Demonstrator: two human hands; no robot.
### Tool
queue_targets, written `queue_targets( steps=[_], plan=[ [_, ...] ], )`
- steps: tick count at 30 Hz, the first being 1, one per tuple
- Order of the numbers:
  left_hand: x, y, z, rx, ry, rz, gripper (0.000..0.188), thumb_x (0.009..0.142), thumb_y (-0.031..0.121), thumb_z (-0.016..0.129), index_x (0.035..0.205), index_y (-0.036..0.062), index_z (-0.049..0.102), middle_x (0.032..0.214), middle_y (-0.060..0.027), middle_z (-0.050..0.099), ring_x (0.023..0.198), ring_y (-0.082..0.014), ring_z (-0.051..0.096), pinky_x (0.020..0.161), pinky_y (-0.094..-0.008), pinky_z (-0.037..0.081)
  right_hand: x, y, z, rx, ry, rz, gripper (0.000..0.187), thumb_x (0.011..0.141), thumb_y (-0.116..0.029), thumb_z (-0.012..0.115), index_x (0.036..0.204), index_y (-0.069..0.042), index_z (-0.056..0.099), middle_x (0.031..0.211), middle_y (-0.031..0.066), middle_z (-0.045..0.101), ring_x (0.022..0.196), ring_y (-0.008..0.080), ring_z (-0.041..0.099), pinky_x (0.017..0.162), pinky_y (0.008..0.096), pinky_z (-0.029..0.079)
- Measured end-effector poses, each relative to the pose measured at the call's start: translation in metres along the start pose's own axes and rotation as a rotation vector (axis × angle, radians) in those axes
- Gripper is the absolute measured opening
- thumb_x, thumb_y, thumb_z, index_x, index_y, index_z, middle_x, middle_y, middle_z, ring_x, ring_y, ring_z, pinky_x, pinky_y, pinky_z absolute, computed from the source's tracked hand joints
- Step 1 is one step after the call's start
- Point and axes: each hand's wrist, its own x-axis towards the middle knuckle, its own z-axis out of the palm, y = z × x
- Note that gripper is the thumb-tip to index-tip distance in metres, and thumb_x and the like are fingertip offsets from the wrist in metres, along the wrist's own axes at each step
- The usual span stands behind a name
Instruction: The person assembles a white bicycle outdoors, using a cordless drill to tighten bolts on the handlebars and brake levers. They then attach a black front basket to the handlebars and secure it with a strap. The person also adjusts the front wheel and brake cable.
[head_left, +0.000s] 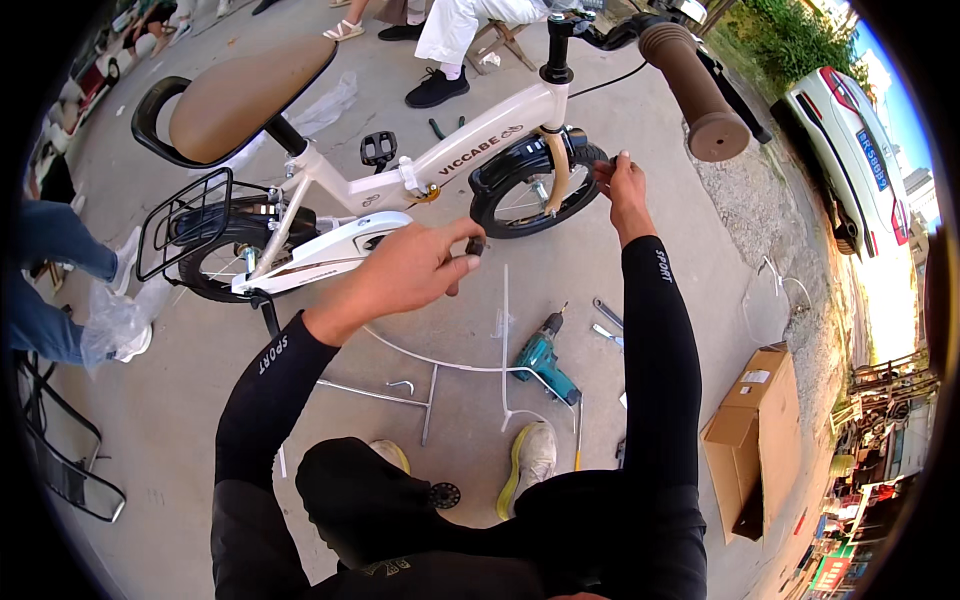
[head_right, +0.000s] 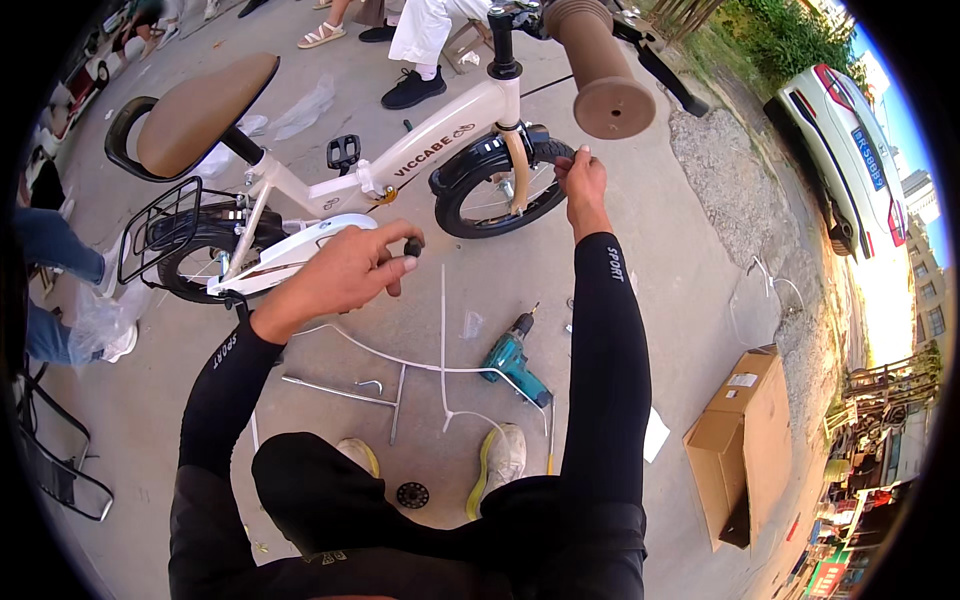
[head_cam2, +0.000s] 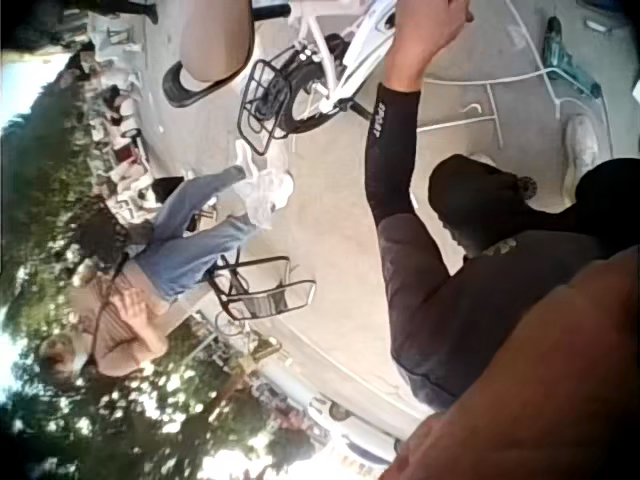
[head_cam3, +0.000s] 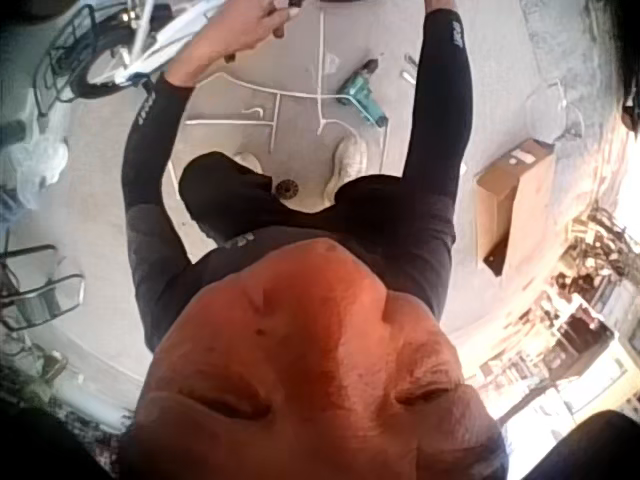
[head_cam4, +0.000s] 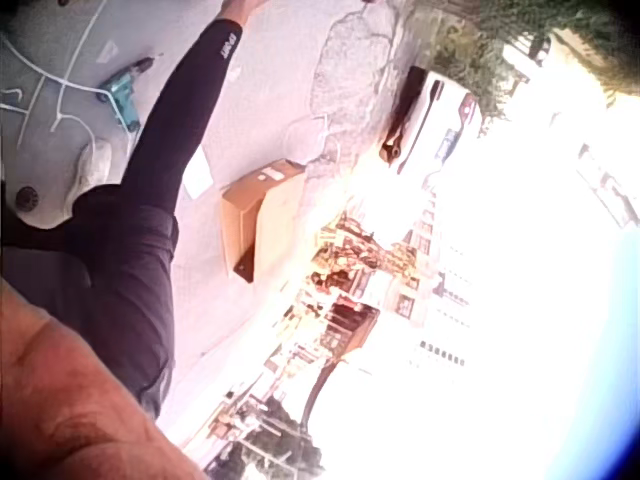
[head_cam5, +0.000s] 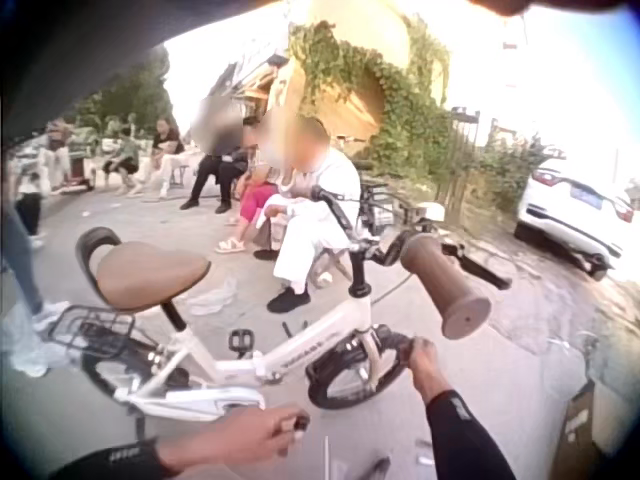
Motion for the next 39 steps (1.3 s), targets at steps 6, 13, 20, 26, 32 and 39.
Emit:
queue_targets(
  steps=[6, 13, 20, 26, 32, 39],
  plan=[
    [-0.01, 0.076, -0.053, -0.322, -0.195, -0.235, 0.027, 0.099, 0.022, 0.059, 0.119, 0.004, 0.058, 0.067, -0.0023, 0.066, 0.051, -0.0074, 0.053, 0.049, -0.0252, 0.042, 0.005, 0.038, 0.063, -0.157, -0.026, -0.113, 0.049, 0.104, -0.038, 0.04, 0.11, 0.006, 0.06, 0.107, 0.0214, 0.067, 0.099, 0.0347, 0.063, 0.086, 0.0417, 0.047],
    [0.0, 0.182, -0.055, 0.778, 0.969, 0.519, 0.039, 0.102, 0.042, 0.051, 0.123, 0.0097, 0.062, 0.114, -0.0149, 0.067, 0.105, -0.0244, 0.068, 0.097, -0.0461, 0.051, -0.017, 0.077, 0.08, -0.015, 0.163, -0.183, 0.046, 0.104, -0.041, 0.039, 0.102, 0.002, 0.057, 0.094, 0.0278, 0.066, 0.093, 0.049, 0.062, 0.083, 0.0531, 0.046],
    [0.086, 0.191, -0.05, 1.383, 0.902, -0.233, 0.04, 0.104, 0.041, 0.048, 0.127, 0.0099, 0.056, 0.1, -0.0153, 0.072, 0.095, -0.0351, 0.07, 0.082, -0.0425, 0.053, -0.058, 0.083, 0.082, -0.029, -0.112, -0.131, 0.035, 0.103, -0.033, 0.044, 0.107, 0.001, 0.051, 0.09, 0.0287, 0.067, 0.091, 0.0486, 0.064, 0.081, 0.0547, 0.047],
    [0.077, 0.164, -0.069, 1.394, 0.873, -0.404, 0.041, 0.103, 0.039, 0.045, 0.13, 0.0081, 0.051, 0.101, -0.0222, 0.07, 0.097, -0.0467, 0.064, 0.08, -0.0507, 0.05, -0.079, 0.058, 0.018, -0.183, -0.128, -0.496, 0.02, 0.1, -0.027, 0.052, 0.103, -0.008, 0.053, 0.082, 0.0195, 0.069, 0.08, 0.0407, 0.067, 0.069, 0.0505, 0.05],
    [0.119, 0.136, -0.049, 0.791, 0.988, -0.145, 0.02, 0.102, 0.012, 0.047, 0.118, 0.0003, 0.053, 0.095, -0.0093, 0.06, 0.09, -0.0187, 0.058, 0.084, -0.0316, 0.046, 0.147, 0.146, 0.03, 0.025, -0.369, -0.314, 0.052, 0.103, -0.043, 0.04, 0.112, 0.004, 0.061, 0.101, 0.0179, 0.071, 0.093, 0.0305, 0.066, 0.086, 0.0406, 0.048],
    [0.06, 0.106, -0.08, 0.969, 0.908, -0.35, 0.033, 0.105, 0.031, 0.049, 0.125, 0.0049, 0.056, 0.104, -0.005, 0.063, 0.091, -0.0101, 0.055, 0.081, -0.0245, 0.044, 0.142, 0.136, 0.117, -0.143, -1.204, 0.018, 0.055, 0.1, -0.043, 0.044, 0.113, 0.007, 0.063, 0.11, 0.0207, 0.067, 0.095, 0.0247, 0.063, 0.086, 0.0358, 0.046]
  ],
)
